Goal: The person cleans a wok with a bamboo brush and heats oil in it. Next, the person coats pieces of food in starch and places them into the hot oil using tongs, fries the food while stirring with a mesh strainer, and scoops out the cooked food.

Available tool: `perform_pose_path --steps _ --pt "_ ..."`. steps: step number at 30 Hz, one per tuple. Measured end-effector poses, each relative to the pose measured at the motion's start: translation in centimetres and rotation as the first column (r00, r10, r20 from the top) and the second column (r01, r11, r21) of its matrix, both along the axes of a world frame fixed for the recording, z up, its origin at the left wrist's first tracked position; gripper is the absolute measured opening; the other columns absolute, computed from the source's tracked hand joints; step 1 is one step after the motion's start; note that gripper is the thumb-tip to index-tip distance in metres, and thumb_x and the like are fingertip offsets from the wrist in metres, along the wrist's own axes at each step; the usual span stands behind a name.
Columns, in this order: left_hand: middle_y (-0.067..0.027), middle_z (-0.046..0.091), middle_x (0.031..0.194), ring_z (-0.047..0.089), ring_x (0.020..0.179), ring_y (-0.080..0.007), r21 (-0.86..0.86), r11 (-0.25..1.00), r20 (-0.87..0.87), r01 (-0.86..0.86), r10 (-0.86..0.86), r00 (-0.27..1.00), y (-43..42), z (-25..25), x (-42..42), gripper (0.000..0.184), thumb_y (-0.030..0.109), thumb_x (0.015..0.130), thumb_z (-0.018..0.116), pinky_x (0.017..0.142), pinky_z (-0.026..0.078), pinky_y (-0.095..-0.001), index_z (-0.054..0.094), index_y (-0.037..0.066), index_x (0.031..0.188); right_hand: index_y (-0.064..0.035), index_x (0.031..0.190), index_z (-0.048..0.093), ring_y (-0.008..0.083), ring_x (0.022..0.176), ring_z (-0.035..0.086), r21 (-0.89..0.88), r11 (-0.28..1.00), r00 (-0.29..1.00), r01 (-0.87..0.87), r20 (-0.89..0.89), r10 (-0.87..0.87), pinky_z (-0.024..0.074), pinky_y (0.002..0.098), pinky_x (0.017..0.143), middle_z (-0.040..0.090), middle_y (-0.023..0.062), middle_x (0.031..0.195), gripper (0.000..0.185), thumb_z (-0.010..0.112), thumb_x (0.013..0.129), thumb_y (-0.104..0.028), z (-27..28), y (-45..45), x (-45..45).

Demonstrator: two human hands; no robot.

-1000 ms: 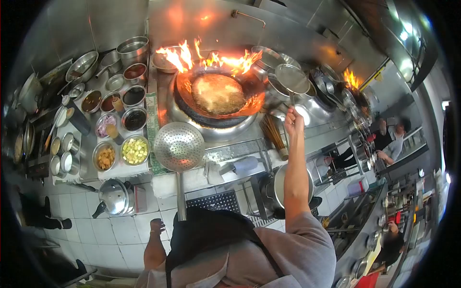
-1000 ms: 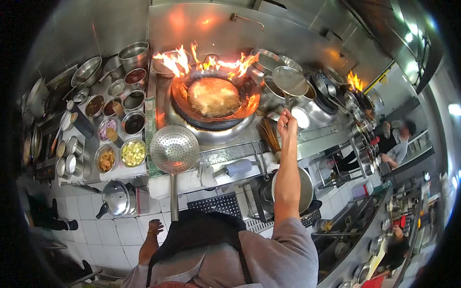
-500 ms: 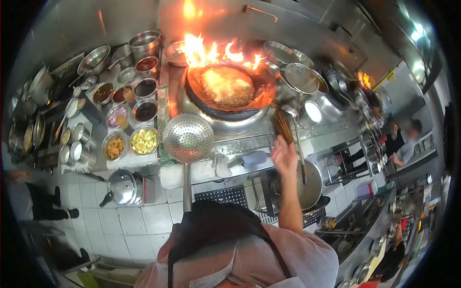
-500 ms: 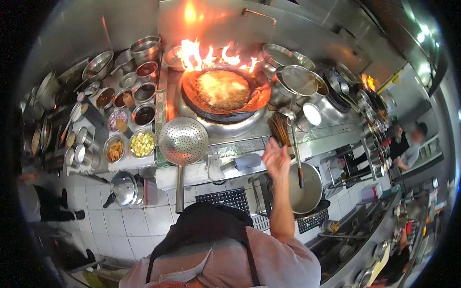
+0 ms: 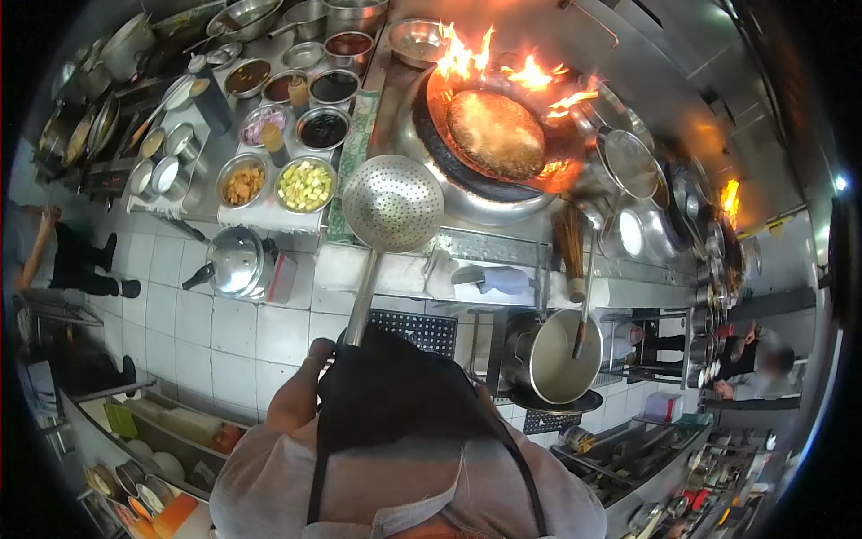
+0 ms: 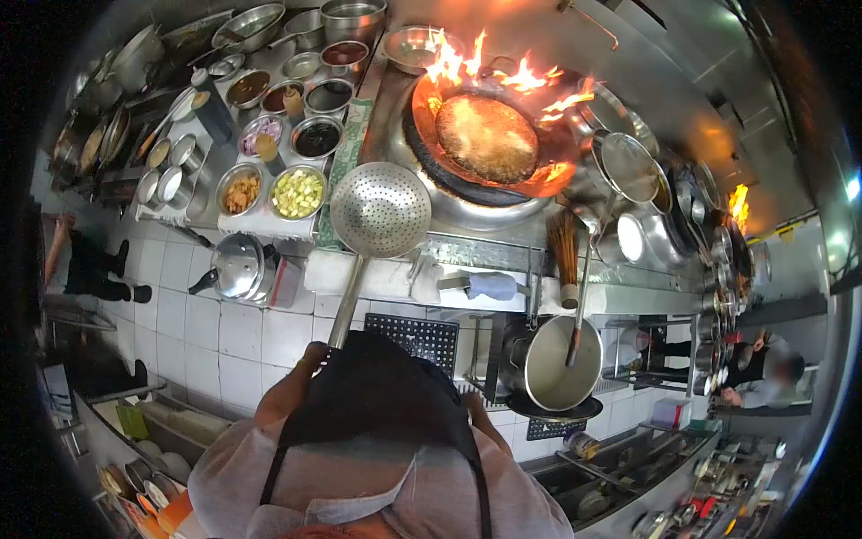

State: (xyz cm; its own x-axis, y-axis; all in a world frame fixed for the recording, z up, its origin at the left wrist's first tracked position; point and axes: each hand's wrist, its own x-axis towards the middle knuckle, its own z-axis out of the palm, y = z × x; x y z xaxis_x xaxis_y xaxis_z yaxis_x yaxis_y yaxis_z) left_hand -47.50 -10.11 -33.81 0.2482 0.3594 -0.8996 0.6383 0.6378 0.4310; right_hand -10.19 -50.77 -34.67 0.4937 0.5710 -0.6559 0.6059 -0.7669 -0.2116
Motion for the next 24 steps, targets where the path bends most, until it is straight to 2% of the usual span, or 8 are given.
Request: perform_pose_path --steps 1,2,5,7,10,15,18,24 --pt "-0.0061 0.064 0.079 0.066 0.073 -0.0201 -0.014 0.998 -0.008 -0.068 0.068 0.998 0.1 -0.8 0.5 0.014 0.018 0.091 0.054 0.05 0.05 -0.0389 0.065 0.012 0.084 -0.0014 0.105 0.067 0.0348 0.094 0.067 0.007 1.0 1.0 0.008 -0.018 -0.008 0.0513 0.049 0.079 0.07 0.0183 0.098 0.05 0.057 0.089 -0.048 -0.1 -1.7 -0.6" --pt "-0.0067 0.065 0.078 0.066 0.072 -0.0196 0.36 0.848 -0.001 0.388 -0.416 0.909 0.1 0.4 0.4 0.014 0.018 0.09 0.056 0.05 0.05 -0.0382 0.066 0.011 0.081 -0.0017 0.104 0.067 0.0345 0.092 0.066 0.019 1.0 1.0 0.014 -0.026 -0.014 0.0512 0.0484 0.077 0.07 0.018 0.097 0.048 0.057 0.089 -0.046 -0.2 -3.2 -1.1" --pt "-0.0065 0.067 0.078 0.066 0.072 -0.0217 0.601 0.577 -0.152 0.553 -0.597 0.788 -0.4 -6.4 -1.1 0.011 0.014 0.086 0.06 0.056 0.053 -0.0392 0.068 0.011 0.08 -0.0027 0.099 0.067 0.0335 0.087 0.065 0.093 0.996 1.0 0.015 -0.019 -0.013 0.0507 0.0466 0.073 0.069 0.0174 0.092 0.042 0.056 0.089 -0.042 -0.7 -4.5 -1.9" --pt "-0.0093 0.07 0.078 0.068 0.075 -0.0283 0.685 0.057 -0.498 0.726 -0.692 0.523 -1.6 -4.0 -0.7 0.006 0.016 0.078 0.064 0.07 0.054 -0.0425 0.07 0.013 0.078 -0.0034 0.096 0.068 0.0328 0.083 0.065 0.158 0.987 1.0 0.016 0.0 -0.016 0.0505 0.0454 0.07 0.068 0.017 0.089 0.038 0.056 0.089 -0.039 -1.1 -4.6 -1.8" --pt "-0.0125 0.07 0.077 0.068 0.075 -0.0308 0.685 0.27 -0.321 0.676 -0.722 0.613 -2.9 -5.6 -2.2 0.015 0.024 0.079 0.063 0.067 0.052 -0.0449 0.069 0.012 0.072 -0.0044 0.092 0.068 0.0317 0.078 0.064 0.262 0.965 0.998 0.018 0.056 -0.033 0.05 0.0436 0.065 0.067 0.0164 0.084 0.032 0.055 0.089 -0.034 -2.1 -4.5 -1.2" --pt "-0.0118 0.069 0.077 0.068 0.075 -0.0295 0.615 0.271 -0.318 0.741 -0.774 0.547 -3.3 -4.9 -3.0 0.015 0.024 0.079 0.064 0.067 0.052 -0.0442 0.069 0.012 0.073 -0.006 0.084 0.069 0.03 0.069 0.062 0.52 0.854 0.972 0.028 0.187 -0.145 0.0494 0.0406 0.058 0.066 0.0153 0.077 0.025 0.055 0.089 -0.026 -9.1 -3.5 0.3" --pt "-0.0114 0.069 0.077 0.067 0.074 -0.0287 0.599 0.248 -0.317 0.761 -0.799 0.51 -2.8 -5.4 -3.0 0.015 0.024 0.079 0.064 0.067 0.052 -0.0439 0.069 0.011 0.073 -0.0084 0.079 0.066 0.0279 0.066 0.063 0.377 0.774 0.845 0.508 -0.044 -0.533 0.049 0.0396 0.055 0.066 0.0135 0.076 0.024 0.056 0.089 -0.028 2.0 2.1 -1.8" --pt "-0.0105 0.069 0.076 0.066 0.074 -0.0271 0.588 0.182 -0.325 0.788 -0.84 0.436 -1.0 -4.9 -1.3 0.015 0.024 0.08 0.065 0.066 0.052 -0.0432 0.069 0.011 0.074 -0.0099 0.093 0.073 0.0288 0.085 0.07 0.137 0.975 0.978 -0.175 0.137 0.156 0.0549 0.041 0.067 0.072 0.0135 0.095 0.03 0.053 0.087 -0.031 2.3 0.2 -1.9"
